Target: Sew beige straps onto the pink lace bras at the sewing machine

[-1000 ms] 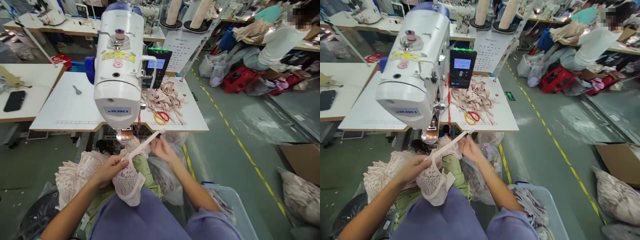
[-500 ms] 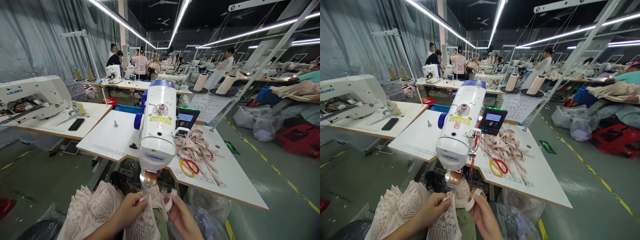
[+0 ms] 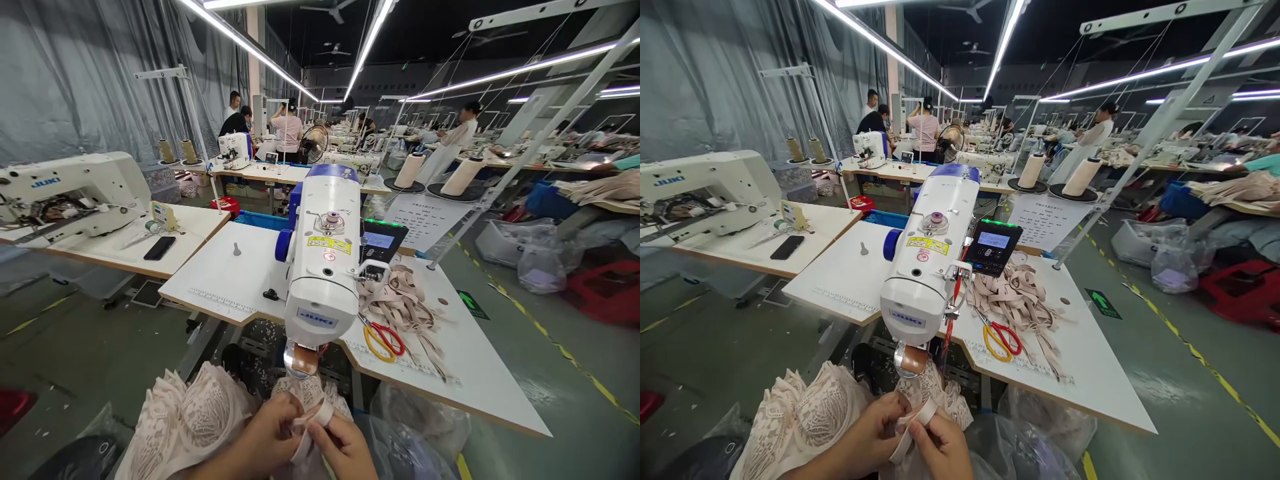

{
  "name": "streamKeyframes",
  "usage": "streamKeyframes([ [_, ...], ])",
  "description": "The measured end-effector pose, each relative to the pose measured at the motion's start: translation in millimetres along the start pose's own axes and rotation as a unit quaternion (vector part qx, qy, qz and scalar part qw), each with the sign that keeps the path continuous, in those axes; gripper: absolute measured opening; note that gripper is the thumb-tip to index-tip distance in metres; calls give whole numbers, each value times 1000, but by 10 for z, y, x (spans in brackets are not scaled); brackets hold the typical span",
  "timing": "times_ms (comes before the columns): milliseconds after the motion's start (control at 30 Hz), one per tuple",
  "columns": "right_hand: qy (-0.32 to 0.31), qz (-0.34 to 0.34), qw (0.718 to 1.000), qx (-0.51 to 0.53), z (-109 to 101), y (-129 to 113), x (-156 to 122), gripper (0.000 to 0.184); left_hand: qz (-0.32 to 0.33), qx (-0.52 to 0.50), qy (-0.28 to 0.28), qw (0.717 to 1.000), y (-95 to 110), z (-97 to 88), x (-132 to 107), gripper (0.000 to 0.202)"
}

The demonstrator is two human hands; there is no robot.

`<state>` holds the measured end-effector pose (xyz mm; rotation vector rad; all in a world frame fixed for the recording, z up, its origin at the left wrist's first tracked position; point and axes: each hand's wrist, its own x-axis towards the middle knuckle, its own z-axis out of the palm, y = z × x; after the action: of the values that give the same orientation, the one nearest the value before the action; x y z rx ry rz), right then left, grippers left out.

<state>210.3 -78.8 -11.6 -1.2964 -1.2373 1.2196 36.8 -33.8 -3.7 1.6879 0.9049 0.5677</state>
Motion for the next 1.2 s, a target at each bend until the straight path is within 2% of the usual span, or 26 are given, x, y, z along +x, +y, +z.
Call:
streamKeyframes([
  [100,14,65,991,118,5,22,54,43,23,-17,55,998,-126,140,-49,40],
  [200,9,127,969,213,-60,-20,152,43,51,23,104,993,-262,208,-68,37],
  [267,16,146,963,225,-159,-109,234,43,98,95,94,986,-245,138,-50,39],
  [333,47,150,964,215,-288,-222,340,45,129,176,38,975,-127,-9,2,37],
  [367,65,147,965,206,-356,-273,405,46,135,199,3,971,-47,-93,43,37],
  [400,79,144,967,195,-421,-310,479,47,124,205,0,971,35,-175,93,37],
  [500,57,124,982,133,-573,-335,717,46,49,161,37,985,244,-353,258,39],
  [633,22,82,995,45,-635,-288,974,35,-11,113,44,993,395,-441,369,39],
  [733,59,23,996,-56,-610,-275,1119,28,-35,108,26,993,440,-465,379,41],
  [833,106,-51,977,-178,-572,-253,1244,18,-37,112,5,993,460,-476,385,41],
  [933,85,-93,963,-240,-539,-219,1336,16,-33,114,-4,993,465,-473,380,40],
  [1067,73,-97,957,-263,-516,-191,1372,12,-9,139,-15,990,451,-444,356,38],
  [1200,72,-87,957,-267,-525,-162,1356,10,40,193,-9,980,430,-400,367,37],
])
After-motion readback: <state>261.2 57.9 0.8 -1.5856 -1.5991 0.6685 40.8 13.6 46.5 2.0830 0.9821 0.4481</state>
